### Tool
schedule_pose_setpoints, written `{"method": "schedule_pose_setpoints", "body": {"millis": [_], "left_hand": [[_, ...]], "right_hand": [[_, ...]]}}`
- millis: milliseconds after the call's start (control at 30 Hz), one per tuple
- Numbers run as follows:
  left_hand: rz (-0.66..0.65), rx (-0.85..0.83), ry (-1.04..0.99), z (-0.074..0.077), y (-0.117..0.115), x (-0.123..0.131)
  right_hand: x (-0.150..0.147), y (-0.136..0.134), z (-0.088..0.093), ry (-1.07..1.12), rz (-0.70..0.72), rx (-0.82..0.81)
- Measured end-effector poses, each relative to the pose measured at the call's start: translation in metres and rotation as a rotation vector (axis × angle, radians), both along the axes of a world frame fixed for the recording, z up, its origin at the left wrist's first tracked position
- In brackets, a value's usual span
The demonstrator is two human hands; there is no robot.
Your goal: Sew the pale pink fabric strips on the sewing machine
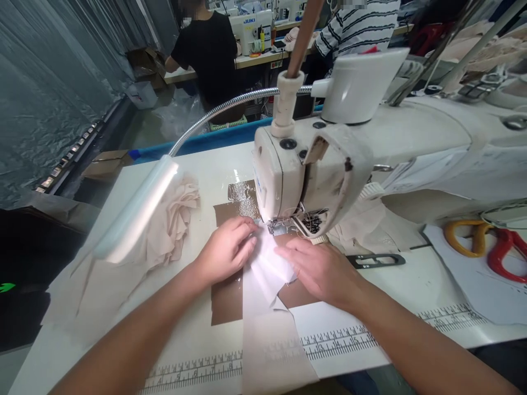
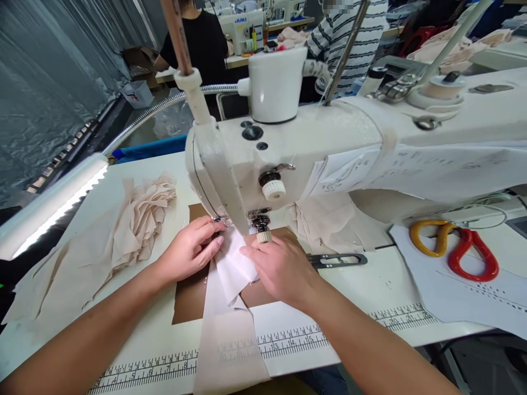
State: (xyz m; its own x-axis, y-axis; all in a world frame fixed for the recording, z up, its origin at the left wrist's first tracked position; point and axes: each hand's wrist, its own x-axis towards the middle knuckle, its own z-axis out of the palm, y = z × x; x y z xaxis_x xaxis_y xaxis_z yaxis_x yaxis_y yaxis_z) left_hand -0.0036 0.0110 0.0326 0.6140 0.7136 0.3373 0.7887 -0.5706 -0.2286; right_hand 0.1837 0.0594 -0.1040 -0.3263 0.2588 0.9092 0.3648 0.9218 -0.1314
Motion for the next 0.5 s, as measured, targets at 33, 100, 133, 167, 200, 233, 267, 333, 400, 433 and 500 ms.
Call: {"method": "schedule_pose_setpoints", "body": {"millis": [33,100,133,167,200,233,267,333,400,433,500], "left_hand": [[0.026,-0.007,-0.006,0.003,0.001,0.001],[0.076,-0.035,0.006,0.008,0.004,0.003],[0.098,-0.047,0.021,0.011,0.006,0.005],[0.123,-0.056,0.038,0.013,0.009,0.008],[0.153,-0.059,0.053,0.014,0.012,0.011],[0.186,-0.061,0.063,0.015,0.015,0.014],[0.217,-0.062,0.067,0.015,0.019,0.017],[0.26,-0.052,0.06,0.014,0.026,0.023],[0.266,-0.032,0.034,0.01,0.031,0.026],[0.262,-0.022,0.016,0.008,0.033,0.027],[0.25,-0.016,-0.035,0.004,0.035,0.026]], "right_hand": [[-0.001,-0.001,0.001,-0.058,-0.021,-0.009],[-0.004,-0.004,0.003,-0.164,-0.08,-0.045],[-0.004,-0.005,0.004,-0.193,-0.103,-0.057],[-0.005,-0.006,0.005,-0.206,-0.114,-0.064],[-0.005,-0.007,0.006,-0.21,-0.115,-0.07],[-0.005,-0.008,0.006,-0.211,-0.11,-0.077],[-0.005,-0.008,0.006,-0.208,-0.105,-0.085],[-0.005,-0.008,0.005,-0.194,-0.095,-0.096],[-0.006,-0.008,0.004,-0.17,-0.082,-0.092],[-0.006,-0.007,0.004,-0.158,-0.076,-0.087],[-0.008,-0.007,0.004,-0.138,-0.065,-0.076]]}}
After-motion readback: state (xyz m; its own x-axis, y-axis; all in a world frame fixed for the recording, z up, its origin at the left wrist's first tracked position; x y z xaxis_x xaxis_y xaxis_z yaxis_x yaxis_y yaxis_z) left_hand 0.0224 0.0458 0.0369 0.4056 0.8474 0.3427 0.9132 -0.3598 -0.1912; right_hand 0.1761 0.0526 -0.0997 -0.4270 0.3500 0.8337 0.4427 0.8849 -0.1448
